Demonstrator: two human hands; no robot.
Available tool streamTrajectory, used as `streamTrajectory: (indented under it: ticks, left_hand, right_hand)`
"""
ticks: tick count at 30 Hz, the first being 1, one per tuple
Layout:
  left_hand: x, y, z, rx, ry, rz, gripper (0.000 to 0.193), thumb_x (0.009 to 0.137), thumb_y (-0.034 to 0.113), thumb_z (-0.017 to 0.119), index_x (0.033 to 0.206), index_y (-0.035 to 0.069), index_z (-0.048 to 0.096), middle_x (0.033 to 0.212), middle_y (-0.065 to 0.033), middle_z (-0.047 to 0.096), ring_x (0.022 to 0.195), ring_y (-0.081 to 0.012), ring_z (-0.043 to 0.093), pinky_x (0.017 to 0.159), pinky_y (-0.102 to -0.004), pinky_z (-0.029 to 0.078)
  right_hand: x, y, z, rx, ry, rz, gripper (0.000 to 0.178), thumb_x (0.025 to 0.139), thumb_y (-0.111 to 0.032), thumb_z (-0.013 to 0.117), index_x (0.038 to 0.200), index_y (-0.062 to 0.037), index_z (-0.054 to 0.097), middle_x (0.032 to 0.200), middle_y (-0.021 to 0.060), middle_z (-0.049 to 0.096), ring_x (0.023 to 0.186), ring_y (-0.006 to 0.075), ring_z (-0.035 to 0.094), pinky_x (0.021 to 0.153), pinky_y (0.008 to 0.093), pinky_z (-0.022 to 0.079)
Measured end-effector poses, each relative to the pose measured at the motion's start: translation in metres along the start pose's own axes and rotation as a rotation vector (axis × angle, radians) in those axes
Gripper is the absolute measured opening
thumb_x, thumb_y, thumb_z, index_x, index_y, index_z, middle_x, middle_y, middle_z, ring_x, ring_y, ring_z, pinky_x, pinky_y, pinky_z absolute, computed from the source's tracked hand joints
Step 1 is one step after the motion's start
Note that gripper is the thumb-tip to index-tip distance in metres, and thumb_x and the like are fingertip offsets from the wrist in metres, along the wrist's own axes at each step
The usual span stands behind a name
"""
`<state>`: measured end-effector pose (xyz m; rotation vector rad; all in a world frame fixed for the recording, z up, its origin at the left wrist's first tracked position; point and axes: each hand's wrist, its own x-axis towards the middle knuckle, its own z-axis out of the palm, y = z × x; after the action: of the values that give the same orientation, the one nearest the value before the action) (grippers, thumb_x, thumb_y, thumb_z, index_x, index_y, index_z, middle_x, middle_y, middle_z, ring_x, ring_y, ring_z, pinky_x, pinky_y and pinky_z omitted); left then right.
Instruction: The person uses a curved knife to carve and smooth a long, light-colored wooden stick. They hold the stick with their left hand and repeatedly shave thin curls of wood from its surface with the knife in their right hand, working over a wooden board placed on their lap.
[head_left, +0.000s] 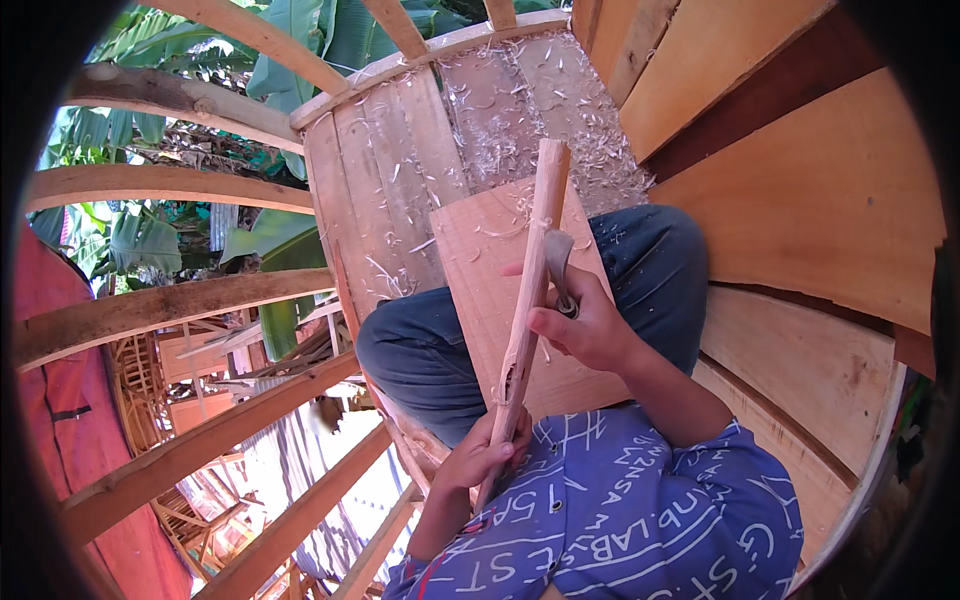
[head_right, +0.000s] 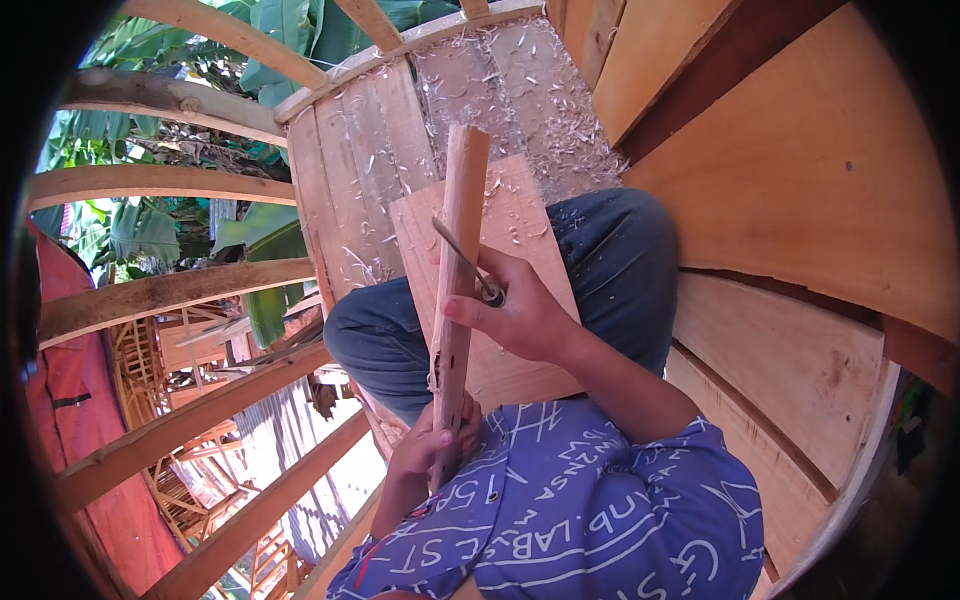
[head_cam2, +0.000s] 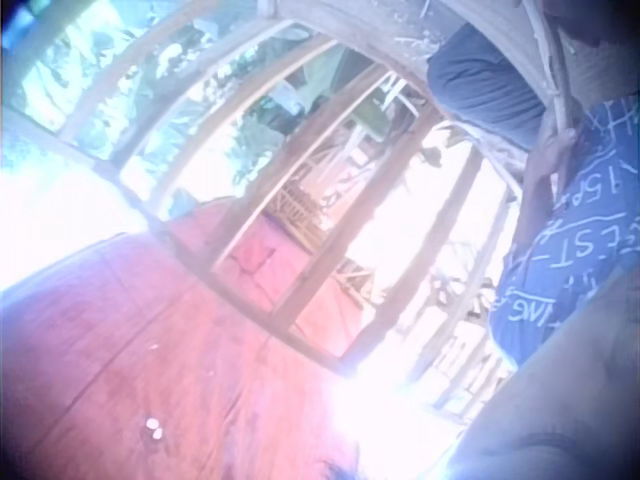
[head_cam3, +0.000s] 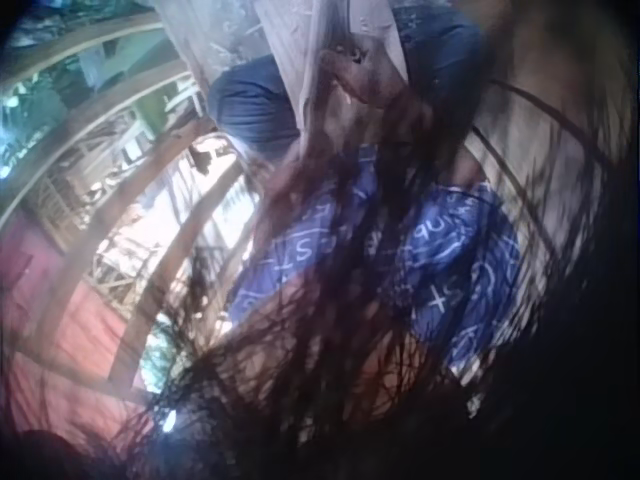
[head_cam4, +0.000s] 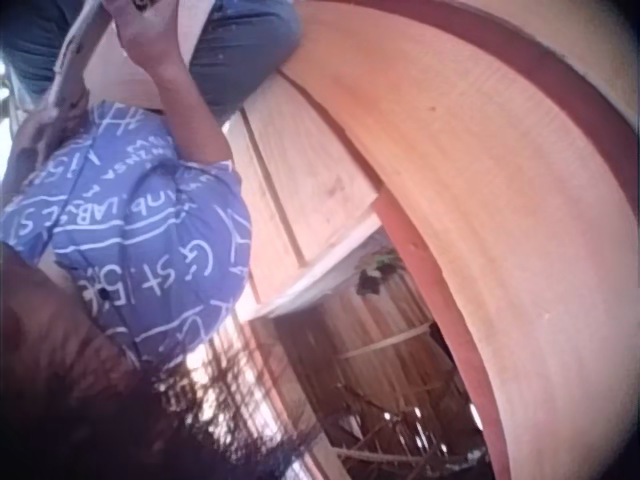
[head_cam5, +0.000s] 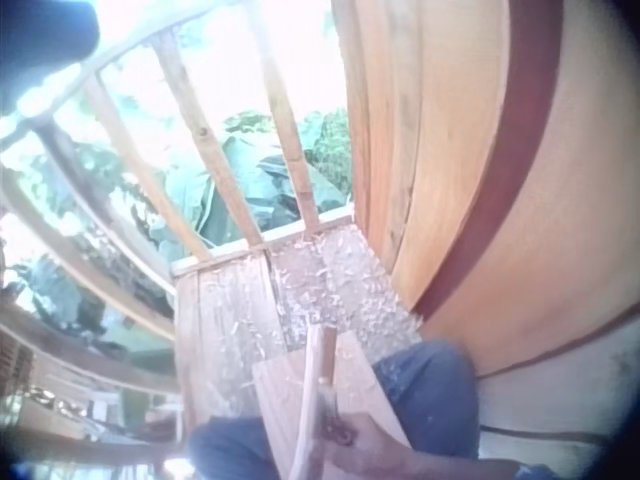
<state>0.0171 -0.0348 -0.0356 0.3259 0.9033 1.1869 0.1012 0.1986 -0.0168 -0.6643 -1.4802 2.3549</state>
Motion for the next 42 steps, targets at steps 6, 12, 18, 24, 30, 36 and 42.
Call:
streamTrajectory:
  ticks: [6, 12, 18, 24, 30, 36, 42]
  left_hand:
    - [0.021, 0.018, -0.008, 0.083, -0.034, 0.128, 0.071, 0.079, 0.058, 0.069, 0.11, -0.001, 0.045, 0.093, -0.0086, 0.047, 0.083, -0.0191, 0.053, 0.076, -0.0337, 0.046]
    - [0.042, 0.045, -0.005, -0.14, -0.132, -0.083, 0.053, 0.079, 0.041, 0.072, 0.102, 0.002, 0.046, 0.079, -0.0045, 0.048, 0.06, -0.0118, 0.051, 0.054, -0.0243, 0.042]
    - [0.043, 0.057, 0.004, -0.221, -0.006, -0.054, 0.042, 0.08, 0.033, 0.071, 0.094, 0.006, 0.042, 0.071, -0.0004, 0.043, 0.047, -0.0057, 0.039, 0.04, -0.0204, 0.03]
    - [0.046, 0.062, 0.013, -0.126, 0.025, -0.056, 0.034, 0.084, 0.025, 0.067, 0.094, 0.006, 0.042, 0.071, 0.0001, 0.042, 0.047, -0.0053, 0.039, 0.042, -0.0198, 0.031]
    - [0.039, 0.05, 0.021, -0.073, -0.016, -0.087, 0.033, 0.084, 0.023, 0.067, 0.095, 0.006, 0.041, 0.071, 0.0003, 0.043, 0.048, -0.005, 0.04, 0.042, -0.0199, 0.031]
    - [0.041, 0.058, 0.012, -0.195, 0.015, -0.011, 0.033, 0.084, 0.024, 0.067, 0.097, 0.006, 0.042, 0.073, -0.0002, 0.043, 0.048, -0.0058, 0.04, 0.042, -0.0199, 0.031]
    - [0.043, 0.057, 0.017, -0.101, 0.112, -0.023, 0.033, 0.086, 0.022, 0.064, 0.106, 0.003, 0.046, 0.075, -0.0008, 0.045, 0.048, -0.0054, 0.04, 0.042, -0.0206, 0.032]
  right_hand:
    - [0.0, 0.004, 0.001, 0.248, -0.06, 0.168, 0.036, 0.094, -0.035, 0.063, 0.092, 0.0004, 0.063, 0.057, -0.0037, 0.05, 0.049, 0.0011, 0.045, 0.042, 0.0192, 0.031]
    - [-0.001, 0.001, -0.001, 0.038, 0.014, 0.091, 0.041, 0.092, -0.041, 0.064, 0.087, 0.0004, 0.065, 0.058, -0.0022, 0.052, 0.052, 0.0042, 0.047, 0.045, 0.0228, 0.036]
    - [-0.007, 0.002, -0.03, -0.708, 0.14, -0.222, 0.058, 0.081, -0.058, 0.066, 0.072, -0.0013, 0.064, 0.054, 0.0108, 0.052, 0.051, 0.0214, 0.057, 0.049, 0.0338, 0.044]
    - [-0.012, -0.004, -0.027, -1.11, 0.181, -0.309, 0.063, 0.076, -0.065, 0.066, 0.062, -0.0039, 0.056, 0.054, 0.014, 0.053, 0.053, 0.0345, 0.059, 0.047, 0.0393, 0.044]
    - [0.004, -0.027, -0.069, -1.099, 0.491, -0.311, 0.063, 0.077, -0.064, 0.066, 0.061, -0.0042, 0.054, 0.051, 0.0142, 0.049, 0.049, 0.0345, 0.055, 0.046, 0.0394, 0.042]
    - [-0.012, -0.022, -0.041, -1.224, 0.258, -0.463, 0.063, 0.074, -0.066, 0.067, 0.057, -0.0072, 0.051, 0.049, 0.0112, 0.05, 0.049, 0.032, 0.057, 0.045, 0.0381, 0.043]
    - [-0.017, 0.004, -0.029, -1.248, 0.159, -0.397, 0.066, 0.069, -0.072, 0.065, 0.055, -0.0096, 0.051, 0.049, 0.0088, 0.051, 0.046, 0.0296, 0.057, 0.042, 0.0372, 0.043]
